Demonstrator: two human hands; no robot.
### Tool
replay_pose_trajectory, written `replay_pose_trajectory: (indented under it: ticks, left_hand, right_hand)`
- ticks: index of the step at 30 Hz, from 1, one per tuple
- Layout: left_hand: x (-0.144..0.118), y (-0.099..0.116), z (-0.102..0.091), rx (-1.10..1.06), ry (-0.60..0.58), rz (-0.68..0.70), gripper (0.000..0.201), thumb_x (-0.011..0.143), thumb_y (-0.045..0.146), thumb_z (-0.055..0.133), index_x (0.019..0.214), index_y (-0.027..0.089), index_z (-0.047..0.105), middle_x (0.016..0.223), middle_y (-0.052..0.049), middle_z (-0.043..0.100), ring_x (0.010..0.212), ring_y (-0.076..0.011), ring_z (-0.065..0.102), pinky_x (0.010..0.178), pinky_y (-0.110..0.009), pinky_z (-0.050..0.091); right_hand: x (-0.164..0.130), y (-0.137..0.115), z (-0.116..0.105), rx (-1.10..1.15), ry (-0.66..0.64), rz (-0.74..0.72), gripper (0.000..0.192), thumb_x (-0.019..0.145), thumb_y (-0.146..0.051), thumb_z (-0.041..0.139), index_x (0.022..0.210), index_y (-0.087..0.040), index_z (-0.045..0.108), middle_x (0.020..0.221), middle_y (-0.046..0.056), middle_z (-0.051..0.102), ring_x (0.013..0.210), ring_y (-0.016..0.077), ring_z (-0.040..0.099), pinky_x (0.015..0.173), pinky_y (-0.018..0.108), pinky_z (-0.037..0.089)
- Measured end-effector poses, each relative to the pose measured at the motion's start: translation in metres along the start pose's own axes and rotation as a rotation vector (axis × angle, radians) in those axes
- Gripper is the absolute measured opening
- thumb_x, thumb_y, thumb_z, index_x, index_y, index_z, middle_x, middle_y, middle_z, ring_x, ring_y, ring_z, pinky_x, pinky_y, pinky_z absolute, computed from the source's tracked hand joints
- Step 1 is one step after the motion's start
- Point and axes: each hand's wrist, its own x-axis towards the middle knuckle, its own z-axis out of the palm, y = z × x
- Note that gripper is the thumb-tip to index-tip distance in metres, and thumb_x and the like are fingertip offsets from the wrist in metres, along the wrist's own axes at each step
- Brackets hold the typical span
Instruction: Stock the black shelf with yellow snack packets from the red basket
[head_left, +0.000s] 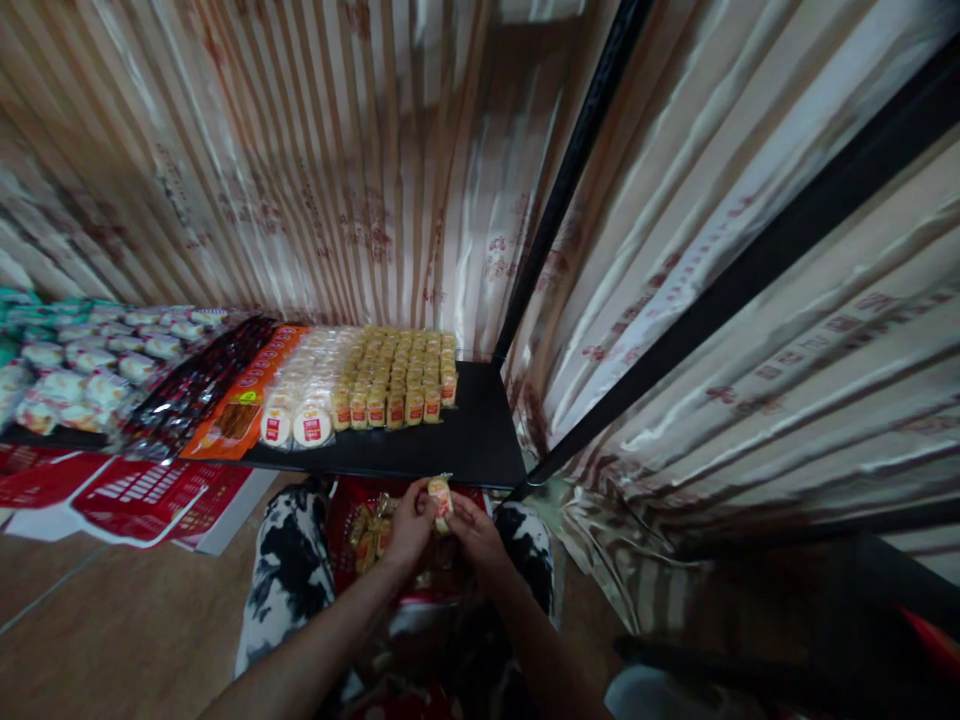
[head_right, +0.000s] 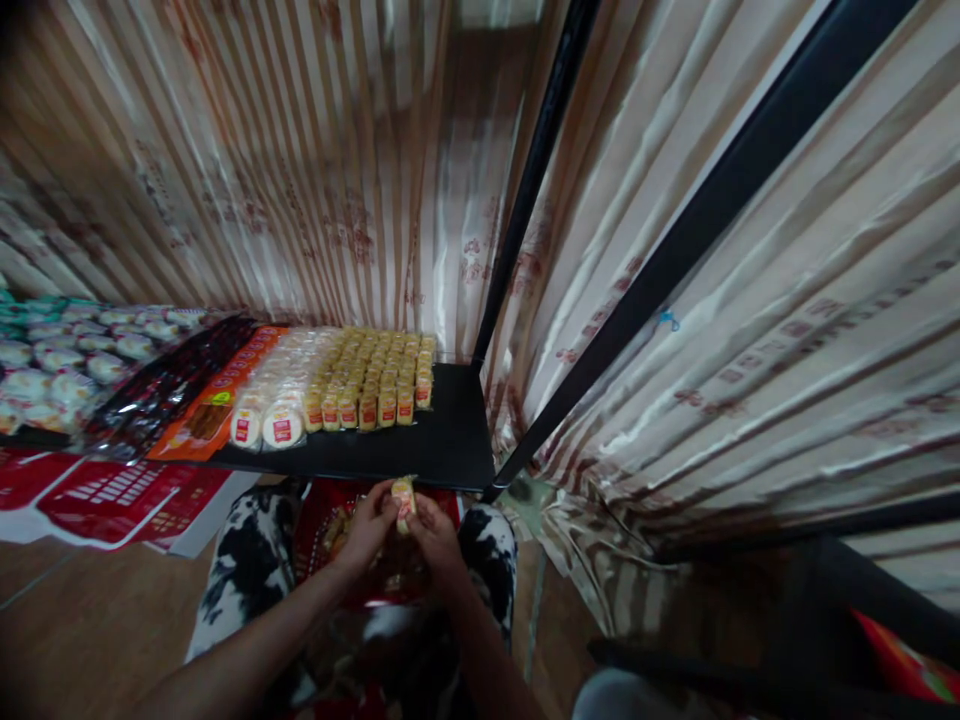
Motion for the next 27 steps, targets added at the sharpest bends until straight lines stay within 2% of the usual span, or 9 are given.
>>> replay_pose_trajectory:
  ticks: [2,7,15,20,27]
  left_hand:
    - [0.007,0.006,0.004,0.037,-0.009,0.036,0.034,0.076,0.021,0.049,0.109,0.014,0.054,0.088,-0.005,0.064,0.077,-0.0132,0.059,0.071,-0.023,0.048]
    - [0.027,0.016,0.019,0.095,0.002,0.144,0.039,0.078,0.015,0.047,0.117,0.013,0.051,0.105,-0.009,0.062,0.090,-0.0139,0.059,0.085,-0.026,0.046]
    - [0.049,0.046,0.043,0.261,0.051,0.223,0.037,0.078,0.015,0.046,0.115,0.015,0.052,0.117,-0.010,0.056,0.108,-0.0174,0.052,0.096,-0.031,0.040]
    - [0.068,0.044,0.056,0.230,0.002,0.185,0.040,0.079,0.015,0.044,0.117,0.019,0.052,0.130,-0.006,0.050,0.122,-0.0174,0.043,0.106,-0.033,0.031]
    - [0.101,0.037,0.065,0.147,-0.022,0.125,0.042,0.082,0.023,0.044,0.123,0.021,0.049,0.137,-0.004,0.043,0.126,-0.0197,0.039,0.103,-0.034,0.037]
  right_hand:
    - [0.007,-0.008,-0.004,0.001,-0.013,-0.018,0.049,0.058,-0.045,0.072,0.098,-0.018,0.063,0.098,0.010,0.069,0.091,0.0243,0.064,0.087,0.042,0.047]
    - [0.032,-0.023,-0.019,-0.107,0.066,-0.116,0.045,0.058,-0.045,0.071,0.093,-0.018,0.064,0.096,0.010,0.070,0.087,0.0238,0.065,0.087,0.041,0.047]
    - [0.095,-0.033,-0.038,-0.182,0.269,-0.250,0.039,0.061,-0.039,0.064,0.092,-0.016,0.063,0.090,0.009,0.070,0.083,0.0210,0.065,0.082,0.036,0.049]
    - [0.135,-0.034,-0.042,-0.308,0.341,-0.288,0.037,0.068,-0.036,0.057,0.100,-0.017,0.062,0.094,0.008,0.069,0.086,0.0202,0.064,0.083,0.034,0.049]
    - [0.179,-0.038,-0.040,-0.489,0.381,-0.346,0.042,0.073,-0.037,0.051,0.107,-0.014,0.061,0.104,0.010,0.065,0.091,0.0193,0.062,0.082,0.031,0.048]
